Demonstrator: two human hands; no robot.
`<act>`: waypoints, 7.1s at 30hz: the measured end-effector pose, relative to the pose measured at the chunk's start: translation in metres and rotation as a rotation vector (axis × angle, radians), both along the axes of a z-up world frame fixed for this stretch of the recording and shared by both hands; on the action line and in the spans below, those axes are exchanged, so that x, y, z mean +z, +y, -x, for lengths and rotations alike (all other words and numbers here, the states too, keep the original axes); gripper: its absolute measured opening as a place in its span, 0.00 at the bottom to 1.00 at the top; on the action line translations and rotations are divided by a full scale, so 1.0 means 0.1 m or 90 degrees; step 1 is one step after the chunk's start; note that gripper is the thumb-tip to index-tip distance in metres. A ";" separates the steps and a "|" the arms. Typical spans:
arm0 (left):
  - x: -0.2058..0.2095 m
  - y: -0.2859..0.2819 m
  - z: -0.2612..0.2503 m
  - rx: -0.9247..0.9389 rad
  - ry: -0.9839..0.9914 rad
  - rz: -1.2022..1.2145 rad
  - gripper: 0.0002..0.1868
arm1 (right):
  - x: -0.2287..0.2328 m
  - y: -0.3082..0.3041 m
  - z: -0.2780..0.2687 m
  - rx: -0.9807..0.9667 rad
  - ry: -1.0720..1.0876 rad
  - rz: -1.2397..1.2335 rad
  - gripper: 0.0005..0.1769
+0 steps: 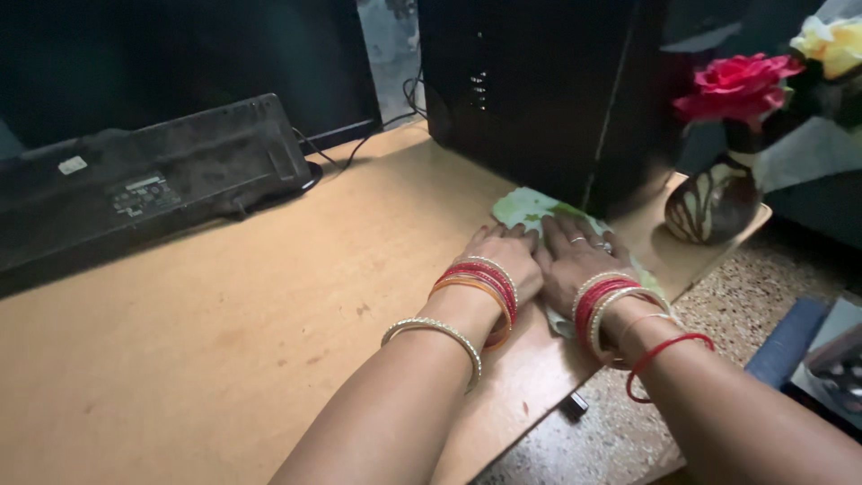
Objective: The person cleans a desk surface using a cloth. They first move a flower vase and a keyboard aside, then wipe the desk and the back of the monitor with the cloth.
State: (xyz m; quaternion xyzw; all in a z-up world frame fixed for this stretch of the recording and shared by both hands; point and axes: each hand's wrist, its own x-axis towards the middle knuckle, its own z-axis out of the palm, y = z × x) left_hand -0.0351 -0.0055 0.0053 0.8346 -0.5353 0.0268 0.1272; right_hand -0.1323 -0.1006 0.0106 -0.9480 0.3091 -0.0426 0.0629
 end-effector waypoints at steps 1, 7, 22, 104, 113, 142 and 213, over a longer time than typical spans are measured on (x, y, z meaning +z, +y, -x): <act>0.01 0.01 0.05 -0.008 -0.004 -0.010 0.30 | -0.01 -0.03 0.05 0.012 0.006 0.024 0.38; 0.08 0.00 0.37 -0.069 -0.064 -0.070 0.29 | -0.08 -0.16 0.46 0.035 0.057 0.148 0.39; 0.18 -0.01 0.74 -0.135 -0.047 -0.013 0.33 | -0.29 -0.18 0.92 -0.075 -0.060 0.126 0.40; -0.22 0.54 -2.70 0.311 0.055 0.183 0.39 | -0.03 -0.01 -4.23 0.231 0.130 0.331 0.26; -0.21 0.51 -2.68 0.345 0.097 0.263 0.43 | -0.40 -0.42 -4.77 0.486 0.086 0.245 0.24; -0.19 0.59 -2.64 0.303 0.108 0.341 0.41 | -1.02 -0.89 -5.12 0.513 -0.114 0.098 0.36; -0.22 0.94 -2.79 0.293 -0.224 0.207 0.34 | -0.82 -0.36 -4.93 0.345 -0.105 0.105 0.38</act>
